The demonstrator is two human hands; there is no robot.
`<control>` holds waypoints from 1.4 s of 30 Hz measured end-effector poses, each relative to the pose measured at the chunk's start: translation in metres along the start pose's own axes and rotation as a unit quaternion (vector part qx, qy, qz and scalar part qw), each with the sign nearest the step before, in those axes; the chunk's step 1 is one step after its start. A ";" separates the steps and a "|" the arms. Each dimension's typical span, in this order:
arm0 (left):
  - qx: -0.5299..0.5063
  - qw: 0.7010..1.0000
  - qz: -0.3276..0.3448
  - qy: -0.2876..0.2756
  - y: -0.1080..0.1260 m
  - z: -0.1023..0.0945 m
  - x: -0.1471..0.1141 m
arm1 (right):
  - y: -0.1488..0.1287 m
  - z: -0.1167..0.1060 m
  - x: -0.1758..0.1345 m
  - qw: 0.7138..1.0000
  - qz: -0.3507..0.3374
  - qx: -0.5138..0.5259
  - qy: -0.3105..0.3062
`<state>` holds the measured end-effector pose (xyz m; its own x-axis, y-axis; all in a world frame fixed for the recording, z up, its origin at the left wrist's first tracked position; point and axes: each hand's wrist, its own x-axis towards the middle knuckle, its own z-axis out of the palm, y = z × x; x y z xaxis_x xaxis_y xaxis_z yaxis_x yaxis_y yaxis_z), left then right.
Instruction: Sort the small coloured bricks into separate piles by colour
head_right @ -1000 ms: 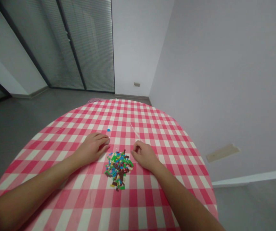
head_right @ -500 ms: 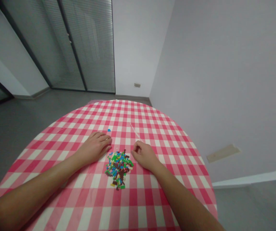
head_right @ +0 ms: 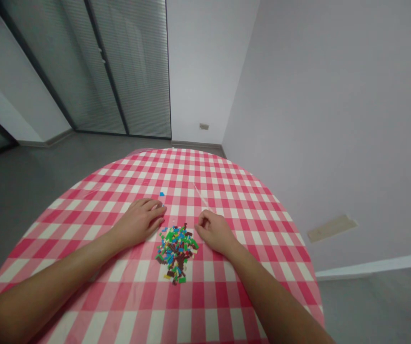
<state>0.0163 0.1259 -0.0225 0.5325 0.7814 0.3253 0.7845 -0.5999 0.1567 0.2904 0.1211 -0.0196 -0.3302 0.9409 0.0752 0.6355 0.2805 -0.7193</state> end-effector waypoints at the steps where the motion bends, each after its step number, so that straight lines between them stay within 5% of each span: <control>1: 0.000 1.000 -0.011 0.003 -0.001 0.001 0.000 | -0.001 0.000 0.000 1.000 0.002 0.000 0.000; 11: 0.034 0.995 -0.095 0.025 -0.015 0.009 -0.005 | 0.000 0.000 0.000 1.000 0.003 0.007 -0.002; 42: -0.038 0.996 -0.077 -0.023 -0.010 0.002 -0.002 | -0.002 0.000 0.000 1.000 0.000 0.004 0.009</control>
<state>0.0074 0.1307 -0.0266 0.4228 0.8715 0.2483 0.8327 -0.4817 0.2730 0.2891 0.1201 -0.0180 -0.3184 0.9439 0.0878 0.6297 0.2798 -0.7248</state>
